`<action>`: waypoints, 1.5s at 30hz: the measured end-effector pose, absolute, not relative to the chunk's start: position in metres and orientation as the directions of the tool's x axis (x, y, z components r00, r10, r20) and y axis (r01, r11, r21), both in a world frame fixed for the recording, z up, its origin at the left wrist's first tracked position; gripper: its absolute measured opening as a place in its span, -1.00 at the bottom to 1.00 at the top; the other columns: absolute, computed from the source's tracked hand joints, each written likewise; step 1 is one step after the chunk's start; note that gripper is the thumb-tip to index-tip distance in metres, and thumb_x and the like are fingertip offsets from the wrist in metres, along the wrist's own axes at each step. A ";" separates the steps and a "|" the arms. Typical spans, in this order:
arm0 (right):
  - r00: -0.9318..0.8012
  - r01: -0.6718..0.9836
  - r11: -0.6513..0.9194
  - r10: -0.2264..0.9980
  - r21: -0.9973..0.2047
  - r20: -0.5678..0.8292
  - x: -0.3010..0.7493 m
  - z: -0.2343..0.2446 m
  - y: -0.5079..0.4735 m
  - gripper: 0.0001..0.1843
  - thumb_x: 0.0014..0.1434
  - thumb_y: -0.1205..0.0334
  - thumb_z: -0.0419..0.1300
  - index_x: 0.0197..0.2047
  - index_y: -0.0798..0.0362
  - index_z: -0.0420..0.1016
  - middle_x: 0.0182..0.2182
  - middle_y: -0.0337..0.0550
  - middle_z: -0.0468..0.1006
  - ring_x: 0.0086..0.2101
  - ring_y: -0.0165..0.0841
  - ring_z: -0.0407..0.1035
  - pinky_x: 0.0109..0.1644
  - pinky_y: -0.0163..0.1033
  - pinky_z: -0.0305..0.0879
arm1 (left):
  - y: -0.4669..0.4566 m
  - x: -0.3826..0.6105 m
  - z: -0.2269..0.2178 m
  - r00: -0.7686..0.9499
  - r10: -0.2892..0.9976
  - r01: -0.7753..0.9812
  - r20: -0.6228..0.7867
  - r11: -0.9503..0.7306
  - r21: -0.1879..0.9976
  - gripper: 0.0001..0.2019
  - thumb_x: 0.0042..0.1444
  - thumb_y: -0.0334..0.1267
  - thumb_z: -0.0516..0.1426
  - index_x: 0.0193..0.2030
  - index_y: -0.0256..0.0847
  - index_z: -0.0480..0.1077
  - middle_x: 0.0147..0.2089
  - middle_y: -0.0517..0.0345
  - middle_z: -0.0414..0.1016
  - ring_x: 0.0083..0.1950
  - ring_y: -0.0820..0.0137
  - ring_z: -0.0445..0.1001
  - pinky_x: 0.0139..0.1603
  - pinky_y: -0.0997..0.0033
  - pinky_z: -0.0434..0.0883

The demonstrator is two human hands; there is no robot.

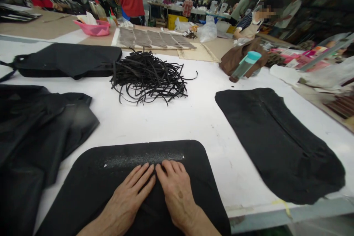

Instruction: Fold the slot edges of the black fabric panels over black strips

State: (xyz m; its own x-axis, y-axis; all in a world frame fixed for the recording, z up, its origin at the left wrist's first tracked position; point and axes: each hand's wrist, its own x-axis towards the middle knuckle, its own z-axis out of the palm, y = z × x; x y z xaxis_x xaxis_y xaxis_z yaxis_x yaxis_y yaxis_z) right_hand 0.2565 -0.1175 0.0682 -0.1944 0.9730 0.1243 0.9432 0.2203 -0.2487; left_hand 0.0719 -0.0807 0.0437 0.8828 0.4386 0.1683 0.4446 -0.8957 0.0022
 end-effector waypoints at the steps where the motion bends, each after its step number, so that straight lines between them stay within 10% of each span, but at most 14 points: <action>1: -0.207 0.950 0.231 0.970 -0.211 0.129 0.254 0.065 -0.120 -0.60 0.16 0.46 0.02 0.07 0.02 0.32 -0.07 -0.09 0.44 -0.13 -0.24 0.28 -0.01 -0.11 0.21 | -0.081 0.072 0.042 0.884 0.432 0.440 0.179 -0.898 -0.007 -0.40 -0.03 -0.57 -0.06 0.21 -0.27 0.13 0.27 -0.02 0.17 0.30 0.16 0.06 0.20 0.15 0.26; 14: -0.076 0.997 0.067 0.947 0.038 0.313 0.284 0.052 -0.140 -0.56 0.08 0.53 -0.02 0.02 0.11 0.37 -0.12 -0.09 0.49 -0.09 -0.24 0.31 0.06 -0.10 0.22 | -0.076 0.067 0.036 0.879 0.388 0.407 0.277 -0.913 -0.014 -0.41 -0.03 -0.58 -0.08 0.21 -0.27 0.15 0.26 -0.05 0.18 0.31 0.17 0.03 0.17 0.15 0.30; 28: -0.345 0.935 0.295 0.885 0.196 0.312 0.313 0.045 -0.141 -0.47 0.00 0.59 -0.10 0.06 0.19 0.29 -0.12 -0.01 0.46 -0.13 -0.23 0.34 -0.07 -0.17 0.27 | -0.081 0.010 0.073 0.779 0.627 0.620 0.003 -0.770 0.147 -0.32 -0.15 -0.65 -0.12 0.20 -0.28 0.13 0.28 -0.01 0.16 0.29 0.27 0.10 0.24 0.17 0.21; 45: -0.182 0.973 0.131 0.942 0.192 0.283 0.319 0.049 -0.144 -0.57 0.09 0.48 -0.11 -0.02 0.13 0.39 -0.14 -0.02 0.48 -0.21 -0.21 0.37 -0.19 -0.14 0.35 | -0.075 -0.044 0.061 0.581 0.761 0.749 0.288 -0.639 0.178 -0.46 0.04 -0.57 -0.12 0.19 -0.19 0.17 0.11 0.12 0.39 0.14 0.32 0.30 0.13 0.16 0.36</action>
State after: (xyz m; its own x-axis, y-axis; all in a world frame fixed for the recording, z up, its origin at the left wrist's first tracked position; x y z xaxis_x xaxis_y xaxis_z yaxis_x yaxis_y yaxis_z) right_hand 0.3192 -0.1440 0.0486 -0.1824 0.9418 0.2825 0.9726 0.1308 0.1922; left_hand -0.0435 -0.0746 0.0606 0.5810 0.7614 0.2877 0.7487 -0.6386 0.1781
